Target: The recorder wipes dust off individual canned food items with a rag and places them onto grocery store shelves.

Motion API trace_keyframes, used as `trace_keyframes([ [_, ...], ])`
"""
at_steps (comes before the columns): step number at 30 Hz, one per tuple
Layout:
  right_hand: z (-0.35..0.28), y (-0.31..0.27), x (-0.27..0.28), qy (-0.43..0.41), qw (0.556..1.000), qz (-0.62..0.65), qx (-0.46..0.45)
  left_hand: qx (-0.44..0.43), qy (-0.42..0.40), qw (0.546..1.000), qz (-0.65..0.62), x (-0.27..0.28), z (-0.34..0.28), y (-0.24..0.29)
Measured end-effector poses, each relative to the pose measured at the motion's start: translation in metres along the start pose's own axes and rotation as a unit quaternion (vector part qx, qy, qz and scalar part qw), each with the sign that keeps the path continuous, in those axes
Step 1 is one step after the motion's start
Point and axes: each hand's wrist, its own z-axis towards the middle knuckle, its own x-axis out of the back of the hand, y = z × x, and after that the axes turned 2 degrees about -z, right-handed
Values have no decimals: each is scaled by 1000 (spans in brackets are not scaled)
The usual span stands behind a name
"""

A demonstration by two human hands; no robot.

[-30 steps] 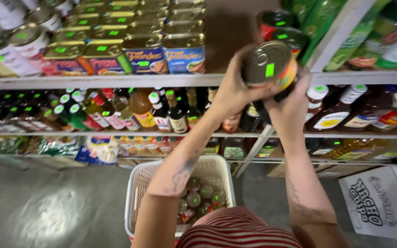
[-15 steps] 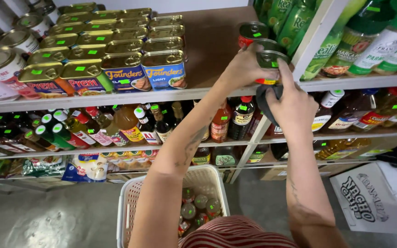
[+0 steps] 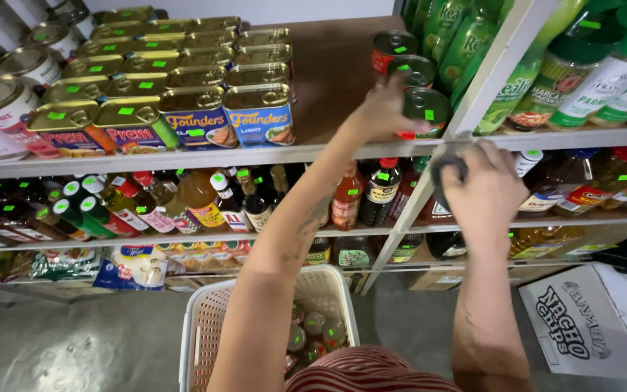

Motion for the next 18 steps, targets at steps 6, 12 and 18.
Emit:
trace_keyframes([
  [6, 15, -9, 24, -10, 995, -9, 94, -23, 164, 985, -43, 5, 16, -31],
  [12, 22, -31, 4, -101, 991, -38, 76, 51, -11, 996, 69, 29, 36, -1],
  [18, 29, -28, 5, -121, 990, -48, 52, 129, -113, 985, 14, 57, 28, 15],
])
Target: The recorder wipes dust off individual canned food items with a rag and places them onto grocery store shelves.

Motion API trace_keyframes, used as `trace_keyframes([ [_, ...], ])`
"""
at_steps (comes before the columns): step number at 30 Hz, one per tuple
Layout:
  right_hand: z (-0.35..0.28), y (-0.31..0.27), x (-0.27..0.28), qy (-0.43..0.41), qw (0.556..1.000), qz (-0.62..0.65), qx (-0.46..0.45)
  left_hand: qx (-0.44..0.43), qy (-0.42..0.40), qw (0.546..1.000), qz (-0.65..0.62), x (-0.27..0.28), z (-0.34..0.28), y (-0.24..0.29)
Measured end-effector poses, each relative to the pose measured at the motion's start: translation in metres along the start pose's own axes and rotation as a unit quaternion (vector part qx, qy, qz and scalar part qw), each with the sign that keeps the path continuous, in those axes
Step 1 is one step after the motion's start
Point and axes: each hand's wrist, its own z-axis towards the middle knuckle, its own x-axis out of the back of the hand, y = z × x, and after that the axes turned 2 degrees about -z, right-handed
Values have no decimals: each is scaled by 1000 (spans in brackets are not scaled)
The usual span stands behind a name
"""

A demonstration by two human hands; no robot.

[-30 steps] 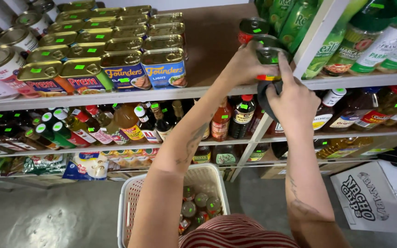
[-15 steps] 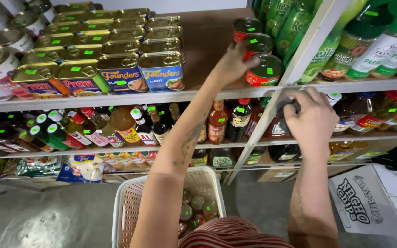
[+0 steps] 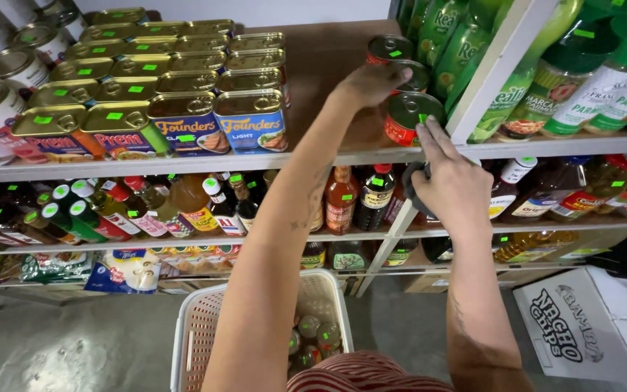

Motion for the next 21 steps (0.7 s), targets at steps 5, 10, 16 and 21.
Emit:
trace_keyframes([
  [5, 2, -6, 5, -81, 996, 37, -19, -173, 114, 923, 323, -18, 122, -95],
  [10, 8, -2, 7, -132, 989, 45, -51, -93, 82, 989, 78, 5, 63, -39],
  [16, -7, 3, 9, -81, 992, 98, -7, -33, 89, 995, -36, -2, 70, -45],
  [21, -42, -18, 23, 15, 931, 340, 130, -345, 347, 765, 420, -28, -44, -65],
])
